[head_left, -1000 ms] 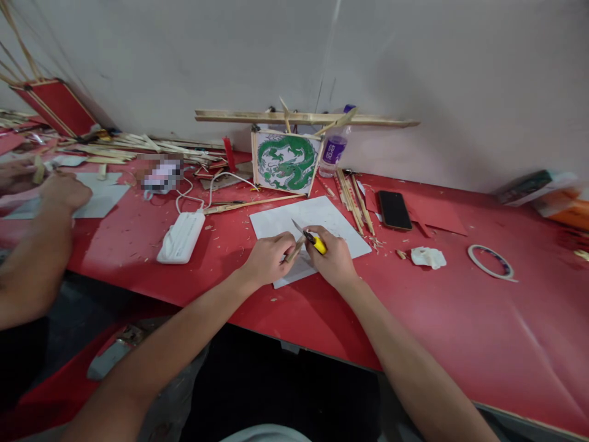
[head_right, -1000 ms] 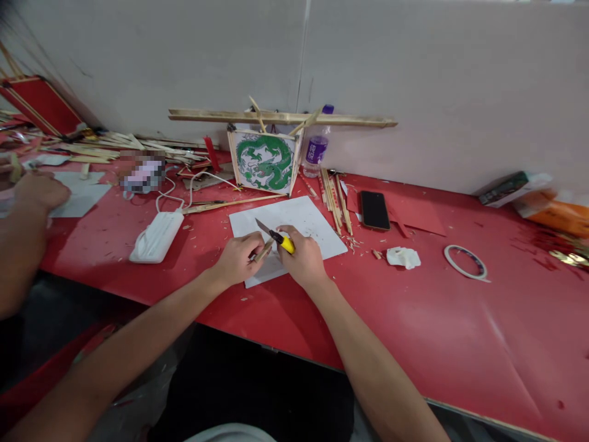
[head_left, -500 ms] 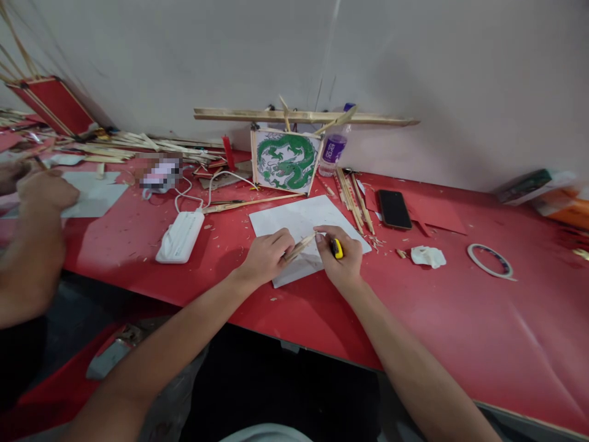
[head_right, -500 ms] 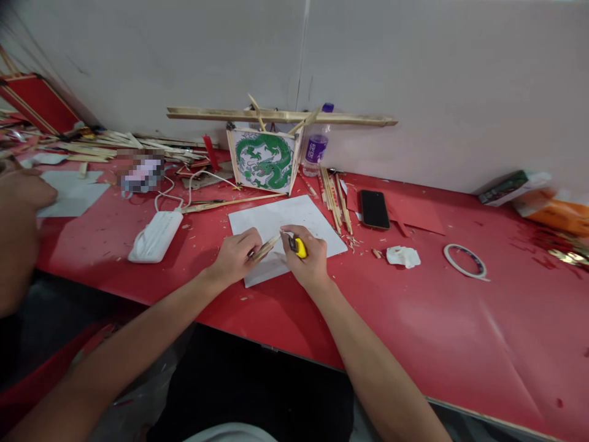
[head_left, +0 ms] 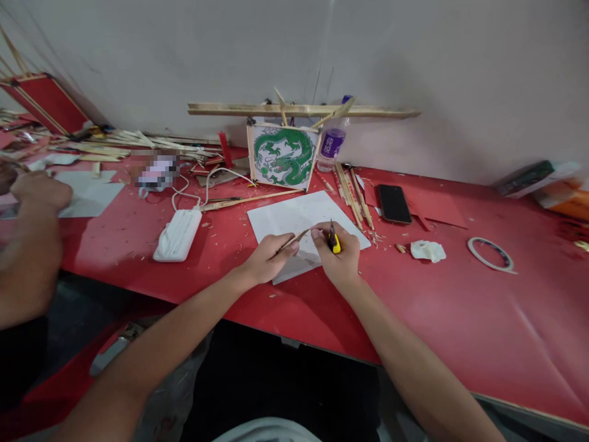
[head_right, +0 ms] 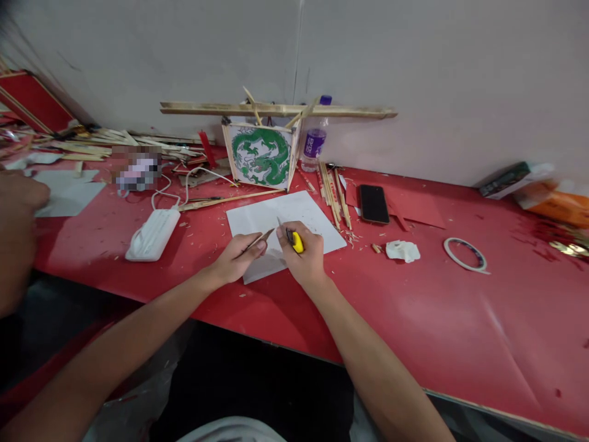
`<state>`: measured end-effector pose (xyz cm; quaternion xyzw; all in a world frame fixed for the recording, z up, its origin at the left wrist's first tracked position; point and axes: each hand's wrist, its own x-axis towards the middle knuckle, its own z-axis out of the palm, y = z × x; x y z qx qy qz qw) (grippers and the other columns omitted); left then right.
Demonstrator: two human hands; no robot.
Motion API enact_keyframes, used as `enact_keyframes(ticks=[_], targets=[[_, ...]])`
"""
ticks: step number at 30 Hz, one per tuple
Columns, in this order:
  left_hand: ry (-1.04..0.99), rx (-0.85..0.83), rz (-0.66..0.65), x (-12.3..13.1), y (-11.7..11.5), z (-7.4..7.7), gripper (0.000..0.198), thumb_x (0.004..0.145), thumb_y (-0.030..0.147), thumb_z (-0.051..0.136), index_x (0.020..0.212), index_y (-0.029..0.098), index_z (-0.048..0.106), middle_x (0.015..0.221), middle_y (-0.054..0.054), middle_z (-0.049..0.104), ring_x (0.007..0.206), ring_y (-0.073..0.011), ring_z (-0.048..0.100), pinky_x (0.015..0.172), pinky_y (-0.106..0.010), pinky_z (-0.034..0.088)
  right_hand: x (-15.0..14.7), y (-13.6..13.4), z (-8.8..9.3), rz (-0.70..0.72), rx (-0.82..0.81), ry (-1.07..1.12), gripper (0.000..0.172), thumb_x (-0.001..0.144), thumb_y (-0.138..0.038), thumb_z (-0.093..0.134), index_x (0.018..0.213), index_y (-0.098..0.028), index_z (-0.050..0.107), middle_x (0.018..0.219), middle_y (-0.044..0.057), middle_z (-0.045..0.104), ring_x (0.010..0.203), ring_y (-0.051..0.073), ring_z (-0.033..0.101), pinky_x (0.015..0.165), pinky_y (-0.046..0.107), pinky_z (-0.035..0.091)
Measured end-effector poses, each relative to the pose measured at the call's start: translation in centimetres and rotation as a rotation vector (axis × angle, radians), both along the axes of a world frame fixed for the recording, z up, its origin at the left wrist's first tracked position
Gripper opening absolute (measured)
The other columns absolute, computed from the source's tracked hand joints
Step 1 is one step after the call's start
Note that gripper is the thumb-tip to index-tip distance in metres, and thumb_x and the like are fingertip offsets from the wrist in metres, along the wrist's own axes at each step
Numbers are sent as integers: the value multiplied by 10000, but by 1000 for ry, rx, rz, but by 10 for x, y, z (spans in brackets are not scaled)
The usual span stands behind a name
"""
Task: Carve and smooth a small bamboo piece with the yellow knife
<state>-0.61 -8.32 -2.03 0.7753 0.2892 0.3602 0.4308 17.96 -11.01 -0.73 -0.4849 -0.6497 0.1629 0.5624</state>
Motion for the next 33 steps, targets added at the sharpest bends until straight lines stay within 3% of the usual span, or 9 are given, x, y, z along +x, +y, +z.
enact_keyframes(ticks=[9,14,17,20,22,27,33], targets=[[-349,-409,-39,7,4,-1,464,948,576,547,709,180,507,539,70,332,471,-66,282,487,-244,228,5,8,-4,-90,-231,-58,274,925,-442,584,778,-212,569,627,-49,472,579,120,410,584,257,337],[-361,-467,-20,6,6,-1,444,940,573,540,728,185,500,538,75,338,451,-62,275,472,-229,224,7,9,-2,-134,-365,-226,279,920,-451,556,752,-228,553,605,-41,476,575,137,403,584,269,300],[-163,-275,89,4,4,0,422,988,550,462,804,180,544,581,53,402,493,-83,364,513,-236,284,8,8,1,-173,-425,-390,264,916,-452,551,771,-233,582,609,-17,527,578,154,432,578,275,284],[192,37,273,3,2,0,391,1035,484,387,903,180,593,636,9,541,587,-126,525,595,-259,362,6,5,6,-181,-454,-600,230,917,-418,534,823,-232,632,670,26,616,621,181,515,583,285,272],[396,152,372,2,2,0,372,1050,422,348,961,175,611,698,-32,643,643,-164,615,629,-281,400,4,3,9,-178,-479,-728,207,914,-388,529,880,-234,663,723,49,666,656,198,568,588,291,267],[761,261,458,3,1,0,352,1036,316,331,1055,148,640,812,-116,746,750,-261,730,663,-334,466,-3,0,13,-186,-574,-951,206,913,-344,522,974,-242,690,837,78,737,711,227,650,584,303,259],[960,263,494,8,-14,13,365,1040,288,285,1100,151,618,860,-133,765,784,-295,749,678,-364,492,-6,9,7,-240,-646,-987,241,931,-316,527,1073,-239,706,928,114,756,795,265,706,632,303,351]])
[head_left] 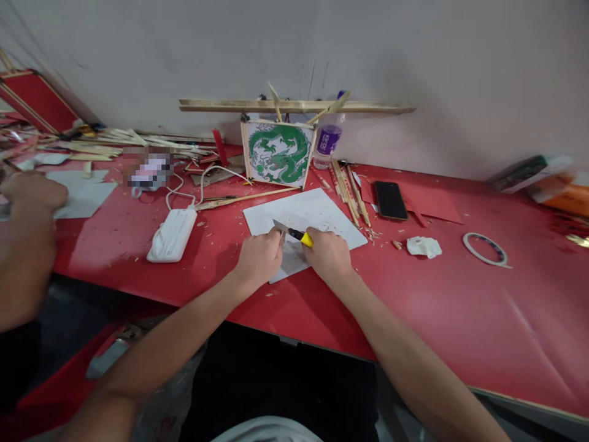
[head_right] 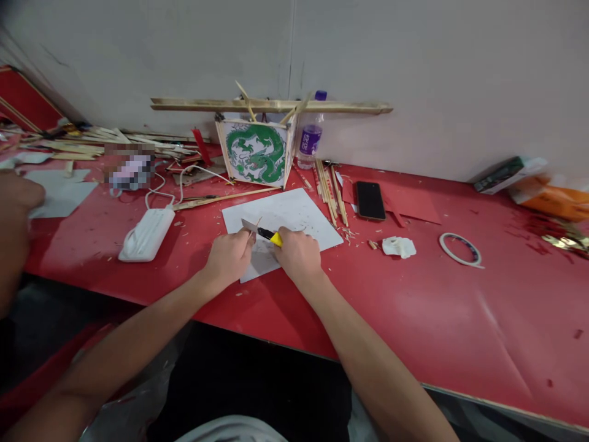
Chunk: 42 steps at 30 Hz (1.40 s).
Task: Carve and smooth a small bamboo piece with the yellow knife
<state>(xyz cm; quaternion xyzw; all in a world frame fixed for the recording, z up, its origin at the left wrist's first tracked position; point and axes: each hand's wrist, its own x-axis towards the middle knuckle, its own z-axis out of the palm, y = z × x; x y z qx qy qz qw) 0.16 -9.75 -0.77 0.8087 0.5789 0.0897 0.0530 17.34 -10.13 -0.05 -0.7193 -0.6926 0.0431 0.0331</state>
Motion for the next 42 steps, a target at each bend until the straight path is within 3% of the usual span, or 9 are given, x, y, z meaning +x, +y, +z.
enact_keyframes(ticks=[6,14,20,25,30,36,42], targets=[[-19,-64,-111,14,-30,5,330,1041,291,291,1063,180,600,793,-90,751,739,-275,741,626,-337,456,18,19,0,-101,-7,-24,285,972,-344,496,1086,-205,717,972,147,751,874,282,715,701,315,413],[-15,-85,69,-19,-8,-3,328,1031,327,342,1014,186,637,842,-126,752,780,-305,737,675,-351,473,14,-4,10,-1,-7,35,242,966,-377,500,988,-229,691,879,105,739,765,256,671,586,310,287],[-30,-58,160,-30,-21,-8,332,975,271,448,1289,186,517,845,-110,749,807,-331,746,701,-379,510,16,-12,12,94,10,231,401,945,-542,581,1179,-217,544,851,63,722,708,239,638,574,280,281],[22,-76,178,-33,-27,-10,244,986,328,450,1130,180,579,846,-128,748,812,-332,748,689,-371,507,5,-25,14,276,-44,223,367,1029,-563,448,1039,-214,559,850,66,712,721,220,643,558,278,247],[51,-102,176,-40,-33,-11,245,999,348,434,1010,195,625,843,-116,753,813,-304,748,666,-341,480,-6,-35,15,261,-154,103,505,1070,-570,284,931,-202,601,770,83,691,683,229,641,539,311,212],[117,-134,194,-35,-38,-12,361,1018,378,363,969,177,659,797,-144,742,745,-309,737,625,-345,463,-12,-40,17,274,-220,59,579,1066,-581,271,816,-212,640,762,95,699,647,214,632,537,321,225],[85,-99,135,-39,-37,-16,401,1013,395,362,950,192,702,773,-145,737,719,-313,725,604,-351,450,-14,-35,16,202,-300,77,590,1059,-592,290,785,-206,644,755,102,701,636,209,619,536,321,249]])
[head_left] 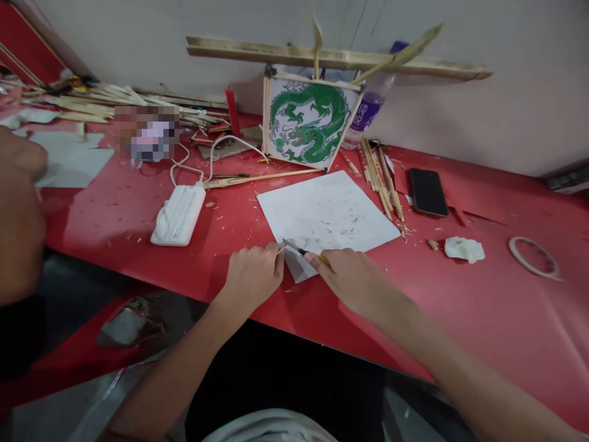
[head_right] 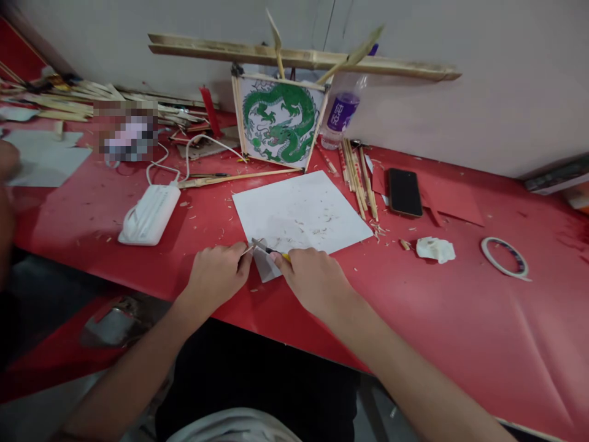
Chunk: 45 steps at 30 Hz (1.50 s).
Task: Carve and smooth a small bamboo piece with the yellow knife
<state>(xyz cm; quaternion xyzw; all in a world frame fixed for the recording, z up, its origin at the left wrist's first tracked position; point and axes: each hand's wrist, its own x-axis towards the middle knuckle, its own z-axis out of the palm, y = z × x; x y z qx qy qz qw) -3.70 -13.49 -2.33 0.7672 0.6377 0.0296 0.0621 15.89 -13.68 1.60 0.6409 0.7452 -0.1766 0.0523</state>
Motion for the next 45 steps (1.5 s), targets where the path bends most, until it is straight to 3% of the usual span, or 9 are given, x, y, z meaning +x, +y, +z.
enact_keyframes(ticks=[12,21,26,30,34,38,40,45], targets=[[-78,-13,-107,-5,1,0,388,1015,354,371,988,184,719,777,-140,745,692,-309,721,602,-352,453,-4,9,-1,-2,-81,-3,631,1048,-627,264,736,-205,614,741,98,684,610,196,581,546,314,299],[-102,21,-151,-8,0,3,346,1003,313,412,1011,179,731,840,-134,760,764,-301,731,669,-358,479,-20,4,-8,-35,15,-200,660,1057,-594,290,959,-123,743,861,205,736,779,299,719,572,320,394],[-94,18,-125,-5,-2,7,376,1007,341,395,1018,186,737,844,-144,761,784,-317,741,666,-371,500,-17,1,7,-21,17,-178,621,1070,-554,297,938,-136,738,882,180,752,804,285,726,584,317,392],[-96,17,-153,-5,-3,8,379,996,306,408,1202,207,711,854,-135,769,787,-331,745,665,-390,518,-7,2,26,19,11,-153,578,1066,-552,325,848,-171,700,842,140,741,753,245,698,595,310,371],[-102,-1,-132,-5,-3,7,386,996,316,420,1246,228,701,870,-125,774,790,-319,745,671,-376,513,4,3,44,-9,23,-73,497,1004,-633,426,859,-206,635,882,115,726,782,254,668,600,314,341],[-109,8,-106,-5,-2,7,379,1012,347,394,1136,233,734,862,-101,773,787,-294,741,657,-342,478,15,-6,54,-105,-3,43,295,915,-502,610,1015,-227,578,827,61,682,714,220,613,574,294,330],[-123,22,-101,-6,-2,6,378,1014,358,390,1124,240,733,854,-86,773,783,-281,736,641,-328,447,24,-17,53,-162,-67,216,251,900,-471,621,955,-238,546,779,16,621,664,177,556,566,278,336],[-140,48,-94,-8,0,3,366,1017,392,385,1018,250,722,793,-64,754,715,-250,700,588,-303,312,51,-47,26,-473,-453,822,419,899,-642,590,888,-249,446,651,-93,365,500,85,297,492,240,269]])
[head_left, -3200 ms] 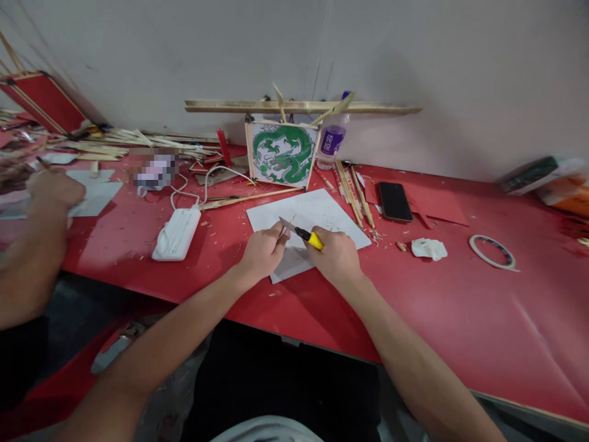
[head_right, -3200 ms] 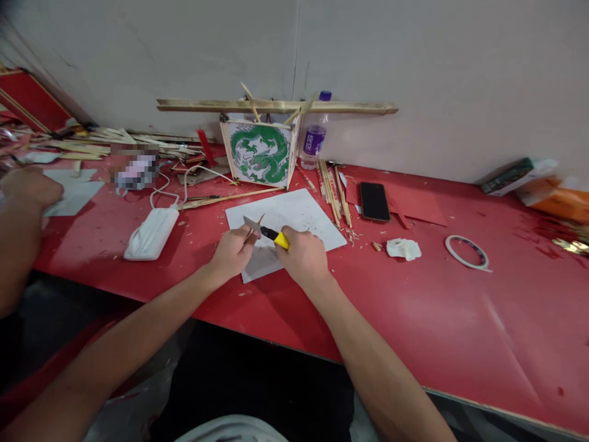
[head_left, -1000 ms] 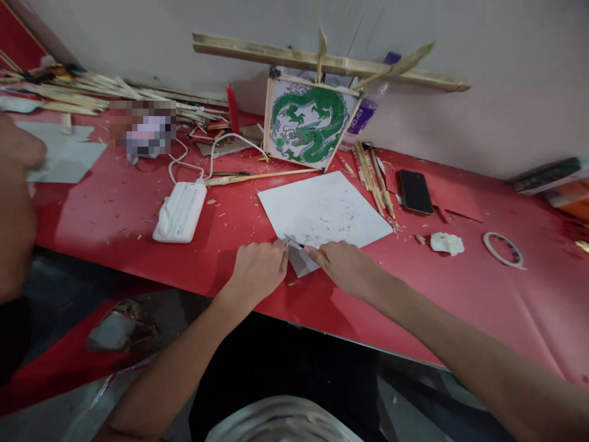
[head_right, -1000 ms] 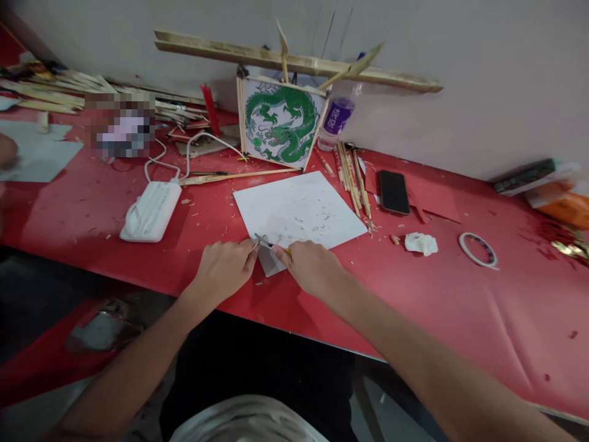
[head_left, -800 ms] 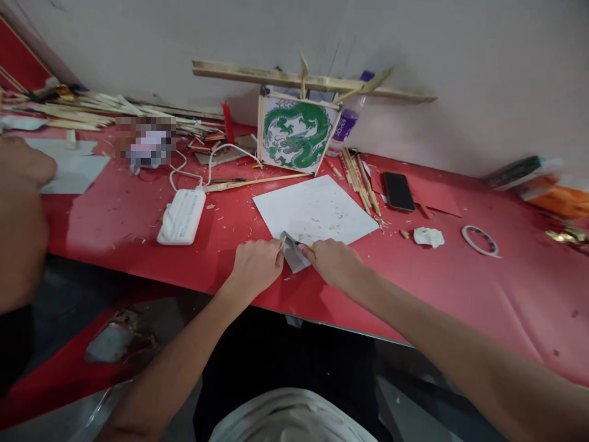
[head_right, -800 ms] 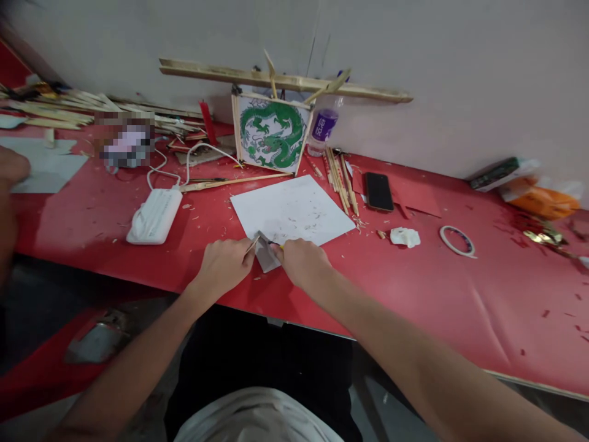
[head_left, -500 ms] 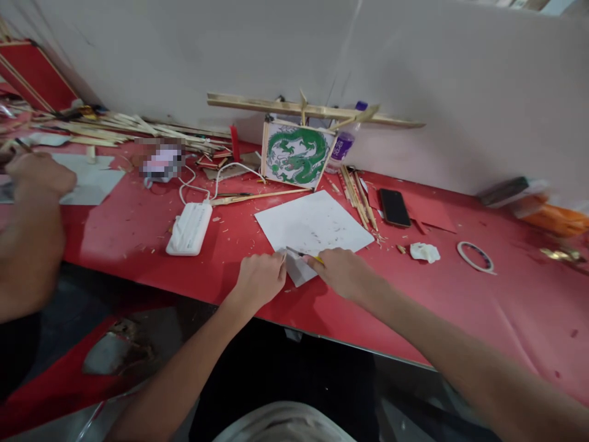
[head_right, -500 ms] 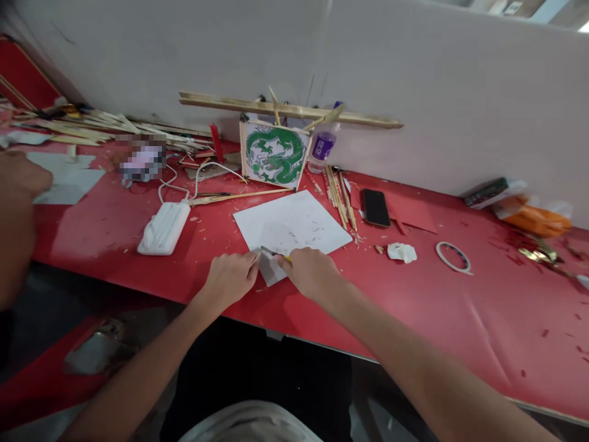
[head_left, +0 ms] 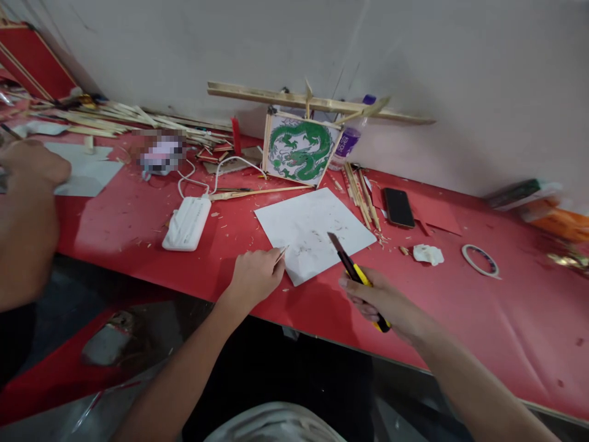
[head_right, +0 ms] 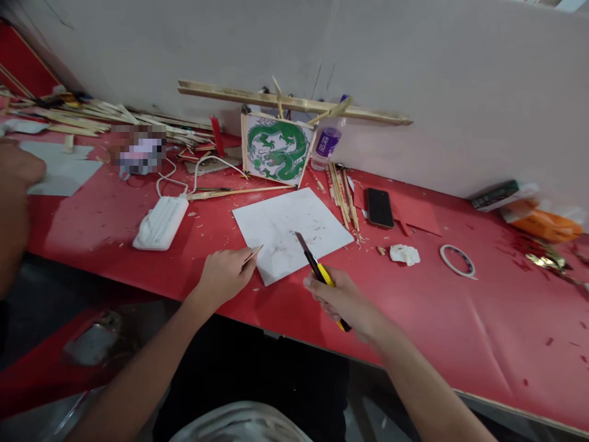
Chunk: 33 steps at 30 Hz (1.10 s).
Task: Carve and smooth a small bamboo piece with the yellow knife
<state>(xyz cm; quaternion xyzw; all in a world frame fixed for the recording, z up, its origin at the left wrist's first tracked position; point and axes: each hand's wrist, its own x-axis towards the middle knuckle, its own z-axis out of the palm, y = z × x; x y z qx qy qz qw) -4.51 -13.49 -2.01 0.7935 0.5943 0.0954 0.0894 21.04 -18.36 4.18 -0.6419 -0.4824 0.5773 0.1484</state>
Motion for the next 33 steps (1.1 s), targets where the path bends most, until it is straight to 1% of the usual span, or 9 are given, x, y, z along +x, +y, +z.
enact_keyframes(ticks=[3,7,11,15,21,24,26,29,33], targets=[[-29,5,-18,0,-2,1,362,1013,402,396,890,233,692,757,-57,738,682,-225,678,573,-307,218,9,-9,-13,25,-58,-97,433,871,-645,633,911,-236,495,667,-73,443,507,93,362,496,242,285],[-99,-26,-65,2,-25,4,341,980,384,464,737,209,627,674,-40,696,637,-188,651,573,-320,177,0,-14,-8,210,134,-345,417,943,-635,531,944,-225,604,861,33,659,758,195,609,644,285,427],[-125,-43,-135,3,-62,3,249,937,305,520,722,218,610,667,-11,688,628,-183,643,584,-328,194,-21,-27,0,307,281,-470,385,1047,-523,376,875,-229,554,814,31,669,730,194,609,628,287,383],[-86,-23,-144,0,-82,-1,207,927,278,538,747,221,624,675,-14,694,605,-194,632,576,-341,216,-36,-52,-5,280,305,-581,372,1063,-489,344,856,-241,530,746,23,650,653,197,590,579,294,340],[-56,6,-262,-5,-82,-2,233,975,266,498,790,226,633,695,1,691,629,-196,639,589,-338,277,-47,-102,-21,175,441,-477,319,1067,-448,361,1009,-249,604,891,61,707,831,233,687,724,321,483],[-52,2,-349,-9,-82,0,216,990,273,501,823,233,632,711,11,680,659,-194,641,604,-340,296,-52,-121,-30,103,388,-417,318,1069,-432,363,1129,-240,610,894,66,716,761,221,690,700,317,512],[-26,-1,-381,-11,-83,2,222,1007,283,487,840,234,625,714,9,671,667,-195,638,609,-346,301,-54,-129,-34,68,352,-410,346,1070,-440,356,1163,-225,612,829,57,704,676,214,666,634,307,501],[35,-14,-392,-12,-83,6,207,1009,260,486,848,231,613,729,2,667,685,-202,642,619,-351,315,-57,-132,-37,68,345,-423,354,1066,-454,358,1073,-218,622,741,39,677,591,202,622,562,289,451],[92,-50,-396,-11,-82,8,169,990,238,504,867,234,621,747,-1,681,684,-209,643,613,-347,318,-60,-130,-41,98,370,-471,333,1071,-423,337,1030,-219,597,801,54,704,599,196,639,560,284,419]])
